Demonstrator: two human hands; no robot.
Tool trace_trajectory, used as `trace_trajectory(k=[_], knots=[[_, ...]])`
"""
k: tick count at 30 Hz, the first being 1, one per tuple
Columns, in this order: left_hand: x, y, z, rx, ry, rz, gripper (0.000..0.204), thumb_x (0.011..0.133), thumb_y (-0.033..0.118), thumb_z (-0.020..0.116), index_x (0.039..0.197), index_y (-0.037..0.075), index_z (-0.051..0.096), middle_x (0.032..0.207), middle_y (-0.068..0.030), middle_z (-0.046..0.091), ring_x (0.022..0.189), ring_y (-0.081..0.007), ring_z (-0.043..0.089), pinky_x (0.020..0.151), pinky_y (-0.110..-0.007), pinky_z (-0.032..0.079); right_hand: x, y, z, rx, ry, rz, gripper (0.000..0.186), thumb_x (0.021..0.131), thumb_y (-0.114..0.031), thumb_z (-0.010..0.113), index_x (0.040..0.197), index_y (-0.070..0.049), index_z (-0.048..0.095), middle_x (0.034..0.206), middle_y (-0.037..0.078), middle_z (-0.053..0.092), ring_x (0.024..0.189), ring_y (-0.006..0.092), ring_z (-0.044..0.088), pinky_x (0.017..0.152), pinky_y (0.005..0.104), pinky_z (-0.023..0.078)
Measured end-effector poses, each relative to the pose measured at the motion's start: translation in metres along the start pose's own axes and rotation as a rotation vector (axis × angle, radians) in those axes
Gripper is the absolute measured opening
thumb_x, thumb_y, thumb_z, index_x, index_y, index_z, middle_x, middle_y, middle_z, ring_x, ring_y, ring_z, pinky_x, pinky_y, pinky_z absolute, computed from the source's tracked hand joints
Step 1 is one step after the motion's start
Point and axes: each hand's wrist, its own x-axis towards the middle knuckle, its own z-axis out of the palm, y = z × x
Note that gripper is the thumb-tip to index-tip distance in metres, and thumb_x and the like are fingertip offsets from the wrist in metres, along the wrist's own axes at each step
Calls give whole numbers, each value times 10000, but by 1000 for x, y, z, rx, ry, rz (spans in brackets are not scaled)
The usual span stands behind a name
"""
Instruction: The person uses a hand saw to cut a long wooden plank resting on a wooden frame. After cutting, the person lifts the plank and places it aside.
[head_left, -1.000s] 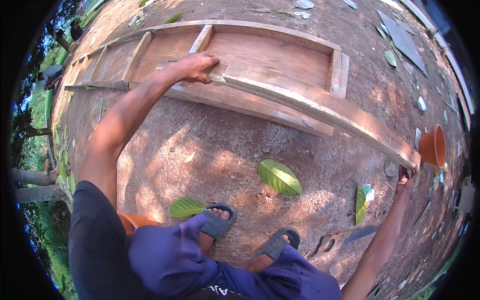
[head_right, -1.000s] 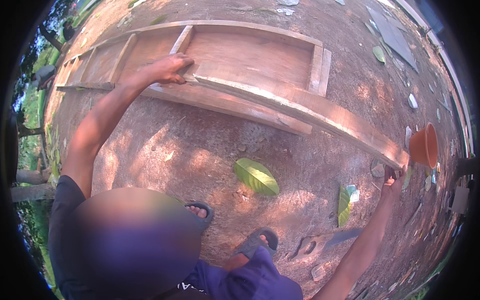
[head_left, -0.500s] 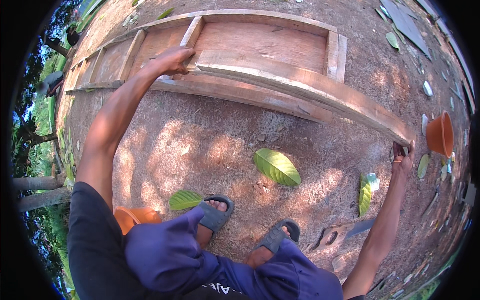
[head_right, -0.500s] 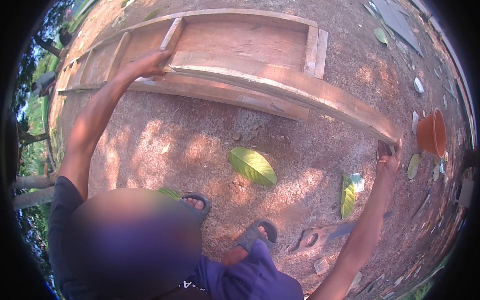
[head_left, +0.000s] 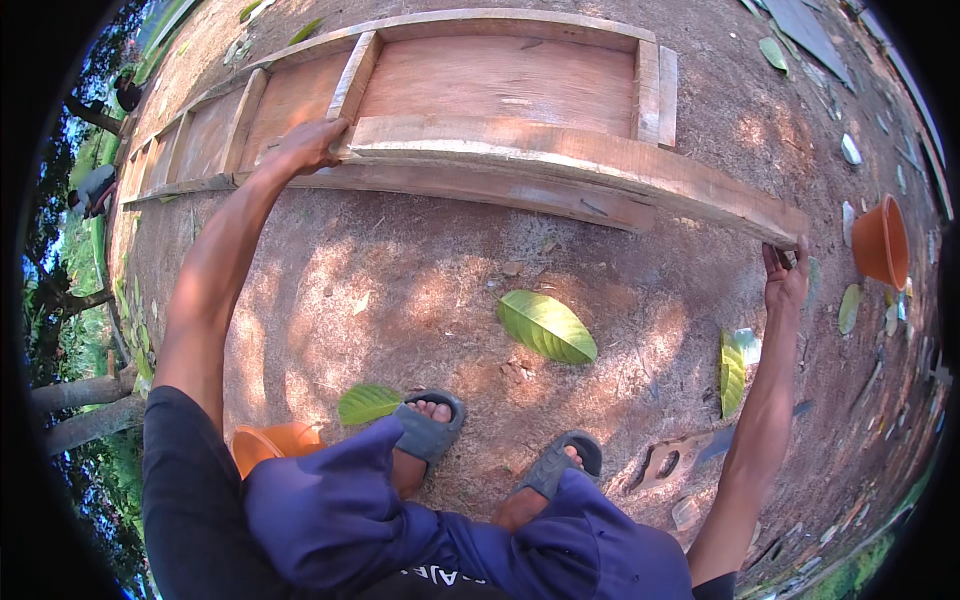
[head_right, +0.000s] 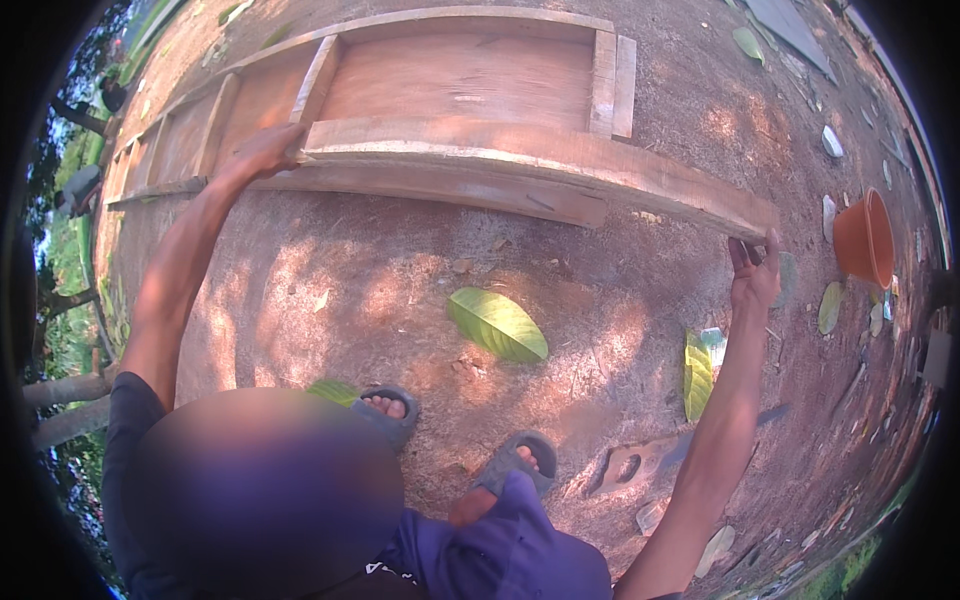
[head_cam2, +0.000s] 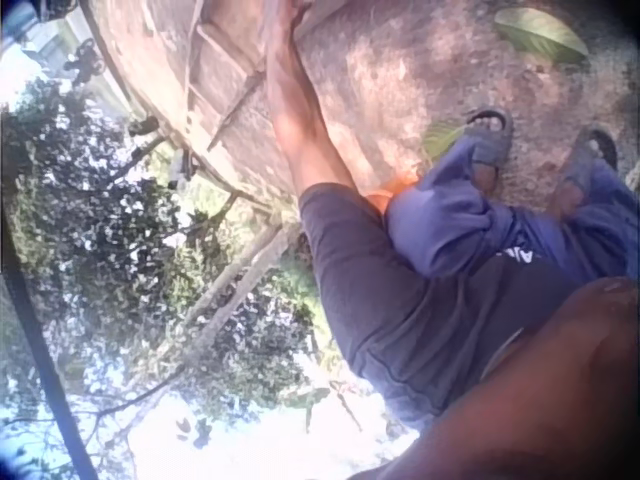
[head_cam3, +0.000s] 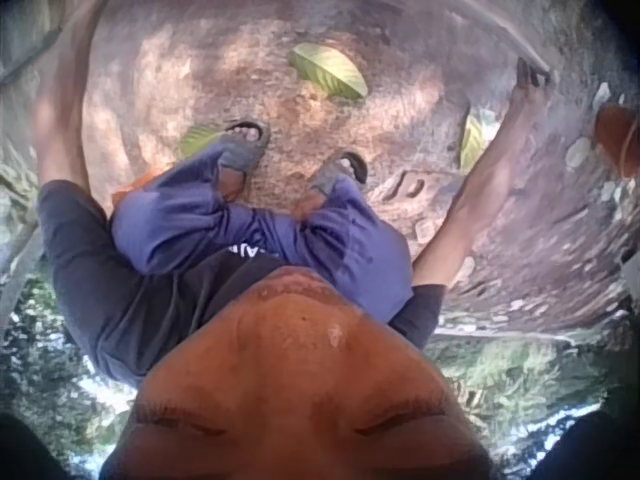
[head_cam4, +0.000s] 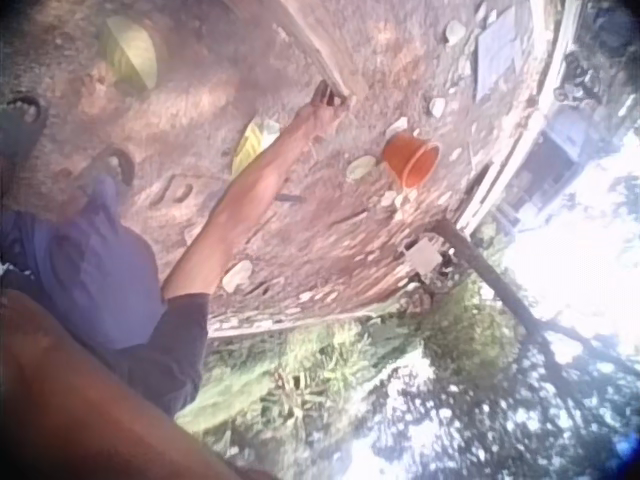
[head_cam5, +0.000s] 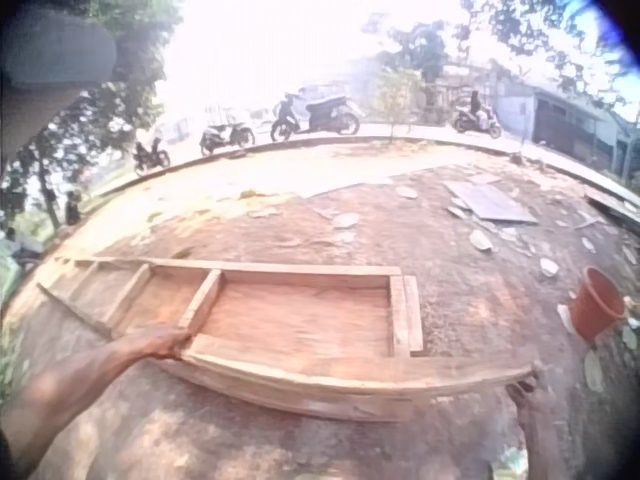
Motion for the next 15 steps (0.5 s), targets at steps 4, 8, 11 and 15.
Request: trace_trajectory(k=[4, 8, 11, 15], knots=[[1, -25, 10, -25, -16, 29, 587, 729, 127, 812, 1234, 45, 526, 1171, -202, 646, 1133, -414, 593, 936, -478, 478, -15, 10, 8, 4, 13, 34, 591, 902, -279, 752, 1331, 29, 488, 1243, 233, 522, 1106, 364, 609, 898, 453, 622], [11, 4, 13, -32, -16, -35, 555, 724, 106, 808, 1200, 29, 532, 1140, -218, 643, 1131, -430, 584, 923, -488, 471, -15, 5, 0, 9, -24, 24, 611, 893, -278, 761, 1333, 38, 478, 1257, 232, 511, 1098, 368, 614, 903, 454, 613], [-4, -28, 20, -122, 6, -22, 560, 725, 84, 795, 1211, 34, 521, 1155, -222, 633, 1138, -439, 576, 921, -499, 460, -22, 16, 18, 23, -37, 37, 653, 875, -292, 775, 1340, 41, 460, 1250, 224, 514, 1071, 366, 625, 894, 454, 609], [-10, -18, 11, -89, -5, -51, 614, 715, 71, 796, 1258, 29, 513, 1193, -227, 625, 1180, -436, 555, 959, -494, 448, -29, 14, 22, 0, -46, 24, 654, 868, -308, 779, 1319, 40, 458, 1249, 222, 511, 1066, 371, 629, 876, 461, 611]])
